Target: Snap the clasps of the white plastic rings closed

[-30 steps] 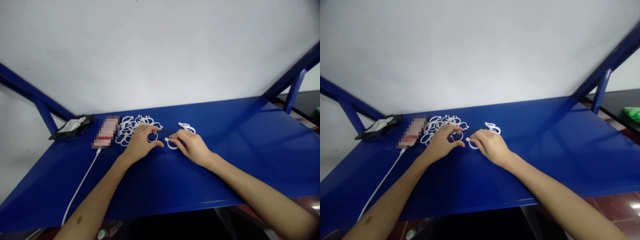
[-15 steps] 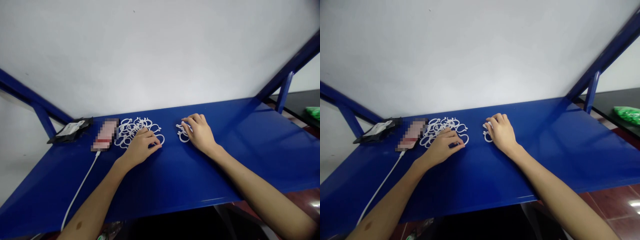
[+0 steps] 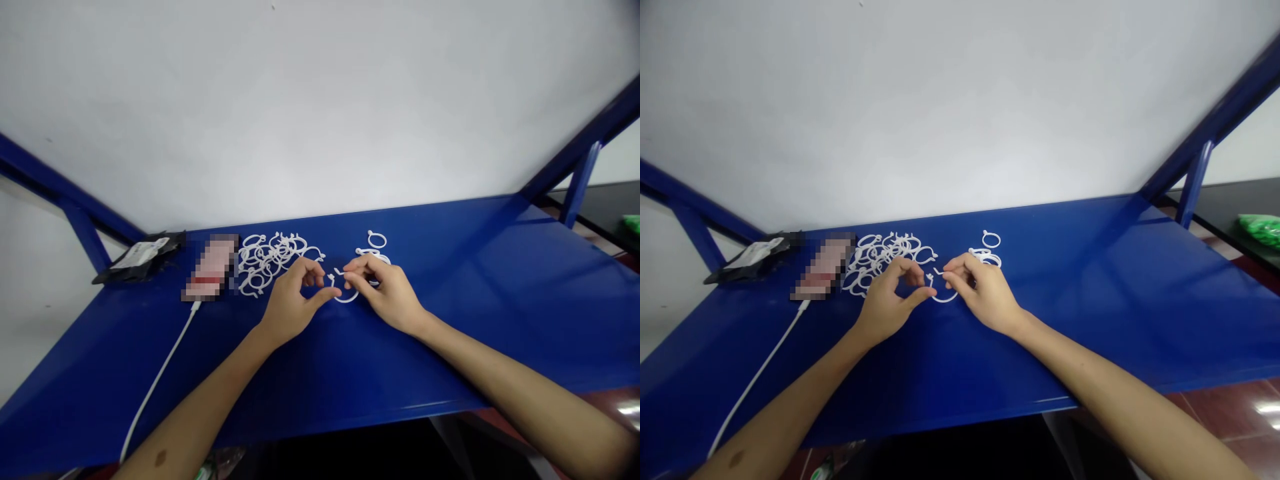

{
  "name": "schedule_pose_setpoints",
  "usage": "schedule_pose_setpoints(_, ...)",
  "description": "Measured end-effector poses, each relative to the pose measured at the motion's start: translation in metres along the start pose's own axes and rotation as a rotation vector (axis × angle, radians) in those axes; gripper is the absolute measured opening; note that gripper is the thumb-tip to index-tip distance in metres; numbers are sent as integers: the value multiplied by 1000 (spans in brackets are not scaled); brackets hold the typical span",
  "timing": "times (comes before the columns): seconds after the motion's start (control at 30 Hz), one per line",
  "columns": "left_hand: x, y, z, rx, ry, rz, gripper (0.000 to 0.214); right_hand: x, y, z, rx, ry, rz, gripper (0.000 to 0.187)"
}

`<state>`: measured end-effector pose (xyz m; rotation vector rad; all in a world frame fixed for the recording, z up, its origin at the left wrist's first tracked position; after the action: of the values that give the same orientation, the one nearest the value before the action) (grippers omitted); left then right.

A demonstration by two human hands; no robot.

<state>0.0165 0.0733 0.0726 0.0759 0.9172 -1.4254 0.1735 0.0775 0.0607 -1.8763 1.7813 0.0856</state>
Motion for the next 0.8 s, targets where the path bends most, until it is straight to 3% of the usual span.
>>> schedule_pose_setpoints(0.1,-2,4,-14,73,-141,-35,33,3,5,-2,-33,-6,-54,15)
schedule_pose_setpoints(0.23,-1,10,-21,104,-216,-86,34,7,12,-3,-22,-31,-132,16)
schedule_pose_setpoints(0.53,-2,8,-11,-5,-47,-54,30,14,19,-18,94,-317,-246,13)
schedule_pose_setpoints(0.67,-9,7,-14,-276,149,-13,26,-1,5,-11,291,-373,-114,14)
schedule_pose_setpoints(0.8,-11,16,-29,-571,209,-38,29,-22,-31,9,493,-342,106,19)
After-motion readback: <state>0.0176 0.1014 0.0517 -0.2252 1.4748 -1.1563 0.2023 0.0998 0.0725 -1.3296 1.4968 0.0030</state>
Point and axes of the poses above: each hand's wrist, its own x-axis away from the middle knuckle, its own y-axis out of the palm, z = x × y, the point moved 9 cm from there along -x, towards the middle knuckle, and after that the axes turned 9 degrees about z, right-handed, at the moved point
